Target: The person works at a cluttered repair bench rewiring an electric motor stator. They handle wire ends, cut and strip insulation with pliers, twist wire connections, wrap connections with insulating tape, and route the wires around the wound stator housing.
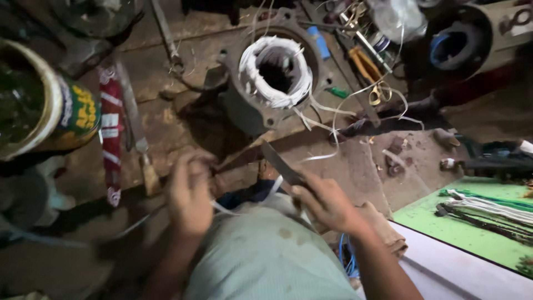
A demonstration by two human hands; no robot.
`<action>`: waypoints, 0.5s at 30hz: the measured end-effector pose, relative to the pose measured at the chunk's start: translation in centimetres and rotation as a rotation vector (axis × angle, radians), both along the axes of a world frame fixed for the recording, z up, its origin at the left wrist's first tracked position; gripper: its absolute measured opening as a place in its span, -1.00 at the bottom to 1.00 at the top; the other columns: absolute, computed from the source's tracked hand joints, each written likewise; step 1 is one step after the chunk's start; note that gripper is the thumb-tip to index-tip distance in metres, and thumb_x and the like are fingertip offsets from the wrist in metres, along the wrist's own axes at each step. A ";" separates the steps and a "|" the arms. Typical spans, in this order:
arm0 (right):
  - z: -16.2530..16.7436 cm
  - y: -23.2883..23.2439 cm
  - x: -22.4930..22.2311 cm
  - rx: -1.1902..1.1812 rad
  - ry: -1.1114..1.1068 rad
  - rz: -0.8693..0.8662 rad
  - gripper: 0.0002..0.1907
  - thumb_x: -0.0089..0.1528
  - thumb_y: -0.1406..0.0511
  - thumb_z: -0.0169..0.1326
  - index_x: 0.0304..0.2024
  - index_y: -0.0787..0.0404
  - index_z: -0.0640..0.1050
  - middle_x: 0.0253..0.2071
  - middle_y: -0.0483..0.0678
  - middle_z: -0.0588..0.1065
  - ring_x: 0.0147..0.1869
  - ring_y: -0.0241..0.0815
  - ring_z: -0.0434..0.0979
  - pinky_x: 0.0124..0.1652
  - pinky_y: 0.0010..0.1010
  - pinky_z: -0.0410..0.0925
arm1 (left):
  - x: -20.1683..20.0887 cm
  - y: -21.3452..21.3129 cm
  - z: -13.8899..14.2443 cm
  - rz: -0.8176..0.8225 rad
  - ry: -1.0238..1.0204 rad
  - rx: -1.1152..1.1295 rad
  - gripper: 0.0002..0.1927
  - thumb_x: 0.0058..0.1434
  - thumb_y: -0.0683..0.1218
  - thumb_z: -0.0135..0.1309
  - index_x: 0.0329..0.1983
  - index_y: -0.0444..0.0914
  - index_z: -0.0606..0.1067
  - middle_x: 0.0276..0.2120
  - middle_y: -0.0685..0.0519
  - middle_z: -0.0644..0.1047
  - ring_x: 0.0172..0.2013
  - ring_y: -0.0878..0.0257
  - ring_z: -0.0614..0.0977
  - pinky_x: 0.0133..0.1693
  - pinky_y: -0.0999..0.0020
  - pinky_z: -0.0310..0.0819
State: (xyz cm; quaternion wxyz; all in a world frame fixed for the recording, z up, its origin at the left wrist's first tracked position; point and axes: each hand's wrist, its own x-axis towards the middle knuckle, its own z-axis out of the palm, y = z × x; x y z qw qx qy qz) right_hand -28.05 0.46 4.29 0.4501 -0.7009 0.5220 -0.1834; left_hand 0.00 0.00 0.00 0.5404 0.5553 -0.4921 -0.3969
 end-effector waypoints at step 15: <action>-11.2 -17.1 -11.5 -0.304 0.287 -0.571 -0.67 0.41 0.18 0.01 0.06 0.32 0.47 -0.21 0.26 0.54 -0.17 0.24 0.57 -0.16 -0.09 0.38 | 0.1 2.7 1.7 0.094 -0.070 0.162 -0.65 0.60 -0.02 -0.32 0.09 -0.32 0.42 -0.14 -0.03 0.61 -0.15 0.18 0.62 -0.01 0.28 0.43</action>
